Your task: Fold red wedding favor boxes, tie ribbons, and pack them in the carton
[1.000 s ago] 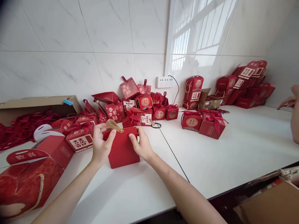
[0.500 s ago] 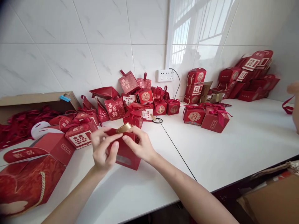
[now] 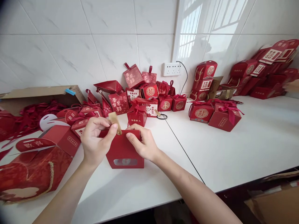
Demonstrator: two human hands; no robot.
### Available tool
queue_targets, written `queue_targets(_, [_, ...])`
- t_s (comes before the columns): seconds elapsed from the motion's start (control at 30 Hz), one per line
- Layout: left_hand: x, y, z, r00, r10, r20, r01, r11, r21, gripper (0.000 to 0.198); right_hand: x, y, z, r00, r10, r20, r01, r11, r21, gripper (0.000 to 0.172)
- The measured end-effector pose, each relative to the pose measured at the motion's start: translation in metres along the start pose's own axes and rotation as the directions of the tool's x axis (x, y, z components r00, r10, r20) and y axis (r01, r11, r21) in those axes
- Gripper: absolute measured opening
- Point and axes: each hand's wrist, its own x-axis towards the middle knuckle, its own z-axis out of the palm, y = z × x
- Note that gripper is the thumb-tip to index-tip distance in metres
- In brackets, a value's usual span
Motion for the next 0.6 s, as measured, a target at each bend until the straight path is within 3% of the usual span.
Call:
queue_targets(0.1, [0.001,-0.004,0.000,0.999,0.042,0.028,-0.042,0.999,-0.019,0.011,-0.001,0.003,0.001,1.000,0.007,-0.018,-0.007,1.000,-0.008,0.018])
queue_targets(0.2, [0.002,-0.007,-0.002,0.995,0.049,0.089,-0.049,0.999,-0.008,0.004,-0.002,0.008,0.003,0.989,-0.123,-0.080,0.113,0.986,-0.123,0.015])
queue_targets(0.27, [0.003,-0.007,-0.003,0.994,0.039,0.102,-0.041,0.999,0.019,0.008,-0.002,0.011,0.005,0.947,-0.296,-0.123,0.258,0.931,-0.257,0.023])
queue_targets(0.37, [0.002,-0.007,-0.004,0.995,0.011,0.102,-0.015,0.999,0.042,0.016,-0.002,0.013,0.008,0.861,-0.501,-0.083,0.425,0.801,-0.421,0.032])
queue_targets(0.43, [0.001,-0.006,-0.006,0.993,0.014,0.119,-0.017,0.999,0.029,0.021,-0.001,0.013,0.008,0.843,-0.536,-0.027,0.459,0.746,-0.482,0.039])
queue_targets(0.6, [0.000,-0.007,-0.010,0.979,0.048,0.197,-0.053,0.998,0.021,0.033,-0.001,0.014,0.006,0.861,-0.506,0.056,0.459,0.723,-0.516,0.050])
